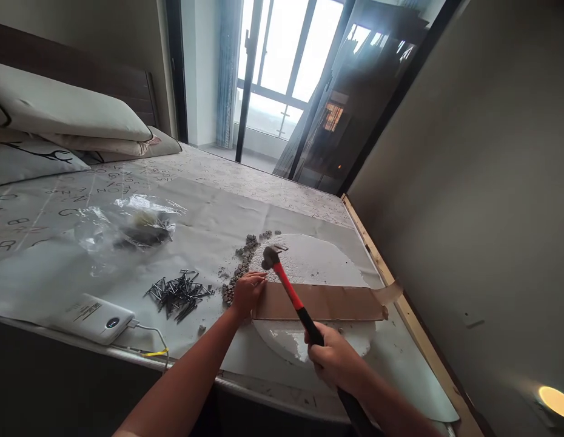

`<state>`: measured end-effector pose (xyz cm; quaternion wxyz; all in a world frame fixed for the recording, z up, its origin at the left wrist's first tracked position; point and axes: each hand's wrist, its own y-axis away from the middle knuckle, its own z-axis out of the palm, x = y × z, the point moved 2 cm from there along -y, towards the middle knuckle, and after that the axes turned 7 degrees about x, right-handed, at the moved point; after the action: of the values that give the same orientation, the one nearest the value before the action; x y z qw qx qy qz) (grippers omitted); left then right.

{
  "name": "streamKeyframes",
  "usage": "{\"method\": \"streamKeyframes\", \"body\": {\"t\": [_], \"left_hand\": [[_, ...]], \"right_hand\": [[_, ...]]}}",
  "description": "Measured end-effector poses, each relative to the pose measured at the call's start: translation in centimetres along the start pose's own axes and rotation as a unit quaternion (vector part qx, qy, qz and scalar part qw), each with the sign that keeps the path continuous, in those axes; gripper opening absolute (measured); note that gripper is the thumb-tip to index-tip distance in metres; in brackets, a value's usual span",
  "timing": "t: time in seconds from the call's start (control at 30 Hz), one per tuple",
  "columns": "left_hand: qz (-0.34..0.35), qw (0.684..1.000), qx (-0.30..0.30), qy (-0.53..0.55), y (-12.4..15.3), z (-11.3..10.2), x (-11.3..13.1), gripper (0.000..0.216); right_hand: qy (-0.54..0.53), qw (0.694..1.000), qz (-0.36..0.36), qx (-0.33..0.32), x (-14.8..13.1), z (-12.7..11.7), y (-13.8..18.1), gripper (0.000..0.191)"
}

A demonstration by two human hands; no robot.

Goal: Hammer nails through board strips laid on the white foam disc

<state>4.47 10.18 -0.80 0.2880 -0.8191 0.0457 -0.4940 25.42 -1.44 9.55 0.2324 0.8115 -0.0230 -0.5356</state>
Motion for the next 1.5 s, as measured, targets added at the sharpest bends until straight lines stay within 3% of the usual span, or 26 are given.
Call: {"method": "streamKeyframes", "body": {"t": [0.13, 0.3, 0.47, 0.6, 0.77, 0.9, 1.0, 1.13, 1.2, 1.3, 1.4, 1.5], "left_hand": [[-0.011, 1.000, 0.003, 0.011, 0.0, -0.1, 0.1, 0.018], [-0.021, 0.999, -0.018, -0.018, 0.1, -0.1, 0.1, 0.021], [-0.038, 0.999, -0.024, -0.005, 0.1, -0.2, -0.1, 0.021], [-0.080, 0.994, -0.033, 0.062, 0.2, -0.5, -0.9, 0.042], [-0.151, 0.972, 0.015, 0.178, 0.5, -0.6, -1.9, 0.050], [-0.167, 0.959, 0.032, 0.227, 0.5, -0.8, -1.8, 0.047], [-0.185, 0.961, 0.069, 0.196, 0.4, -2.0, -1.5, 0.040], [-0.203, 0.971, 0.121, 0.024, 0.5, -4.7, -2.0, 0.034], [-0.210, 0.971, 0.090, -0.065, 0.9, -5.9, -2.6, 0.032], [-0.210, 0.959, -0.032, -0.185, 2.0, -7.1, -3.3, 0.028], [-0.188, 0.929, -0.151, -0.280, 3.5, -7.4, -3.6, 0.024], [-0.172, 0.901, -0.228, -0.327, 4.9, -7.1, -3.6, 0.021]], "right_hand": [[-0.015, 0.999, -0.027, 0.015, -0.8, -0.4, 0.5, 0.019], [0.037, 0.999, 0.017, -0.008, 0.7, 0.3, -0.2, 0.018], [0.004, 1.000, -0.016, 0.011, -0.1, -0.1, 0.2, 0.018], [-0.018, 1.000, -0.017, 0.018, 0.0, 0.3, 0.3, 0.018], [0.020, 0.999, 0.051, 0.005, 1.9, 1.9, -0.7, 0.019], [-0.002, 1.000, 0.002, 0.007, 1.3, 1.6, -0.2, 0.018], [-0.025, 0.999, -0.010, 0.020, 1.1, 1.2, 0.3, 0.020], [0.003, 1.000, 0.004, 0.026, 2.5, 1.8, -0.2, 0.019], [0.004, 1.000, 0.015, 0.020, 3.0, 2.3, -0.3, 0.018], [-0.046, 0.999, 0.013, 0.008, 3.0, 2.4, 0.8, 0.019], [-0.114, 0.993, 0.013, -0.006, 2.4, 2.0, 2.8, 0.022], [-0.154, 0.988, 0.004, -0.027, 2.3, 1.8, 4.5, 0.022]]}}
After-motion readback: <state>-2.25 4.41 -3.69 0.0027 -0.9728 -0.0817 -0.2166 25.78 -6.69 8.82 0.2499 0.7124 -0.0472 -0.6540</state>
